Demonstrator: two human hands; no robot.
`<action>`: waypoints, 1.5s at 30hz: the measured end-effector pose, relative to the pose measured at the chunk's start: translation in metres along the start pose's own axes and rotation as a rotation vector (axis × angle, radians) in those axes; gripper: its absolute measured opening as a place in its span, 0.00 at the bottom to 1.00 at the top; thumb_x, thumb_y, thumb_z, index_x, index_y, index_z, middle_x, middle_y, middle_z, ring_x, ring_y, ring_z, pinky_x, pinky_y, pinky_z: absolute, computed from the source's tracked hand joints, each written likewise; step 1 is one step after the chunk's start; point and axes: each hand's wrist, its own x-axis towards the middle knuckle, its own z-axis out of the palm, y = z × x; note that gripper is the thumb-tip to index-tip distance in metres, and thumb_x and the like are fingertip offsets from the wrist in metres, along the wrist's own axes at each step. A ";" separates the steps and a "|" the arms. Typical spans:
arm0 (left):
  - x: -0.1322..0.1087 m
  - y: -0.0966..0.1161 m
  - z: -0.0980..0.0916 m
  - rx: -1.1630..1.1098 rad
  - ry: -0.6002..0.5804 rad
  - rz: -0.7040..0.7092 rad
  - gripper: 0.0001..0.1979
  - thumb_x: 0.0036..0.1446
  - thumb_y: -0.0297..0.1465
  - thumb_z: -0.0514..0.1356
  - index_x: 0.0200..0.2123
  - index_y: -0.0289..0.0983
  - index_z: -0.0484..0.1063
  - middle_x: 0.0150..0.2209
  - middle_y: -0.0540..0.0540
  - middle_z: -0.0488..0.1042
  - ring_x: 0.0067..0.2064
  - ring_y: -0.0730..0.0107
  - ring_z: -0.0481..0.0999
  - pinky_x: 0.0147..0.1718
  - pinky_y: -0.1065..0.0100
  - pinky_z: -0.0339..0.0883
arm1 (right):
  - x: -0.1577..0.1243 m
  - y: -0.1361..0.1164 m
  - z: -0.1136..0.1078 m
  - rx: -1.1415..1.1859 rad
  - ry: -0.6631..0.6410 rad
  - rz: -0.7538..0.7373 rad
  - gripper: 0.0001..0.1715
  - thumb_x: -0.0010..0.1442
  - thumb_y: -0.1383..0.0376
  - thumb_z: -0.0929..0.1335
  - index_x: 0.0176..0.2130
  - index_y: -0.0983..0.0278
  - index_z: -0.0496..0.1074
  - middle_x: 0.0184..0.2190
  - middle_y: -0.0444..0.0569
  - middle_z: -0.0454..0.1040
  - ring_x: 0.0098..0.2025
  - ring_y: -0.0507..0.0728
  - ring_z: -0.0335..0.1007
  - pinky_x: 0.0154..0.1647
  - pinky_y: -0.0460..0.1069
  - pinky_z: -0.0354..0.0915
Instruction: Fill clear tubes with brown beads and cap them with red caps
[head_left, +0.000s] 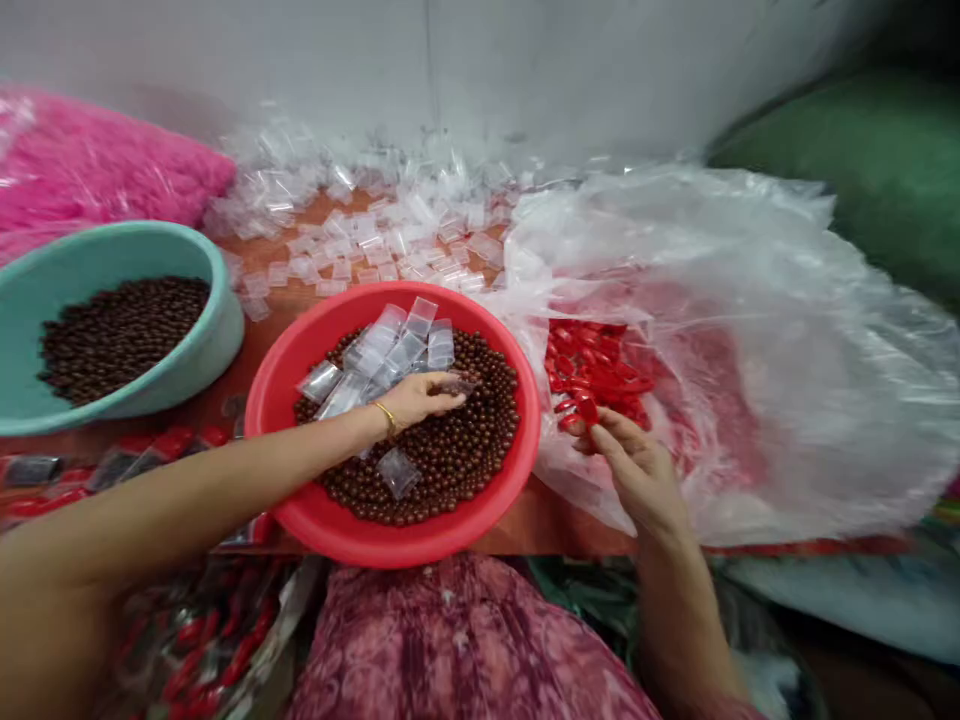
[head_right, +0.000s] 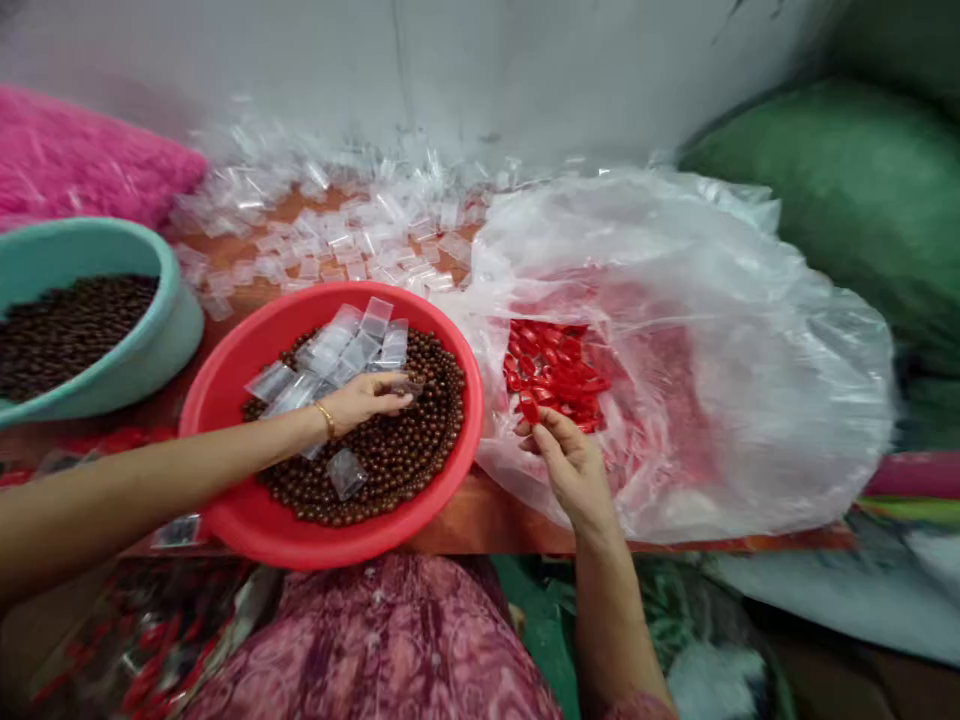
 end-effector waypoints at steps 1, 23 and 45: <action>-0.003 0.004 -0.001 -0.046 -0.020 0.017 0.26 0.32 0.38 0.71 0.37 0.33 0.73 0.32 0.51 0.74 0.32 0.80 0.67 0.32 0.75 0.58 | -0.002 -0.004 0.000 0.023 -0.023 -0.026 0.14 0.46 0.61 0.70 0.35 0.62 0.69 0.26 0.44 0.74 0.23 0.49 0.68 0.26 0.45 0.67; -0.039 0.014 0.008 0.135 -0.233 0.292 0.14 0.48 0.35 0.60 0.36 0.35 0.62 0.28 0.51 0.68 0.28 0.75 0.68 0.31 0.70 0.65 | 0.001 -0.051 0.085 -0.300 -0.445 -0.434 0.20 0.62 0.58 0.61 0.50 0.60 0.70 0.29 0.45 0.71 0.26 0.49 0.64 0.27 0.45 0.64; -0.044 0.027 0.010 0.301 -0.064 0.286 0.07 0.38 0.31 0.57 0.23 0.36 0.61 0.18 0.56 0.60 0.20 0.79 0.59 0.19 0.76 0.53 | -0.001 -0.057 0.096 -0.575 -0.420 -1.122 0.19 0.61 0.69 0.60 0.50 0.66 0.70 0.25 0.47 0.71 0.26 0.51 0.68 0.28 0.45 0.66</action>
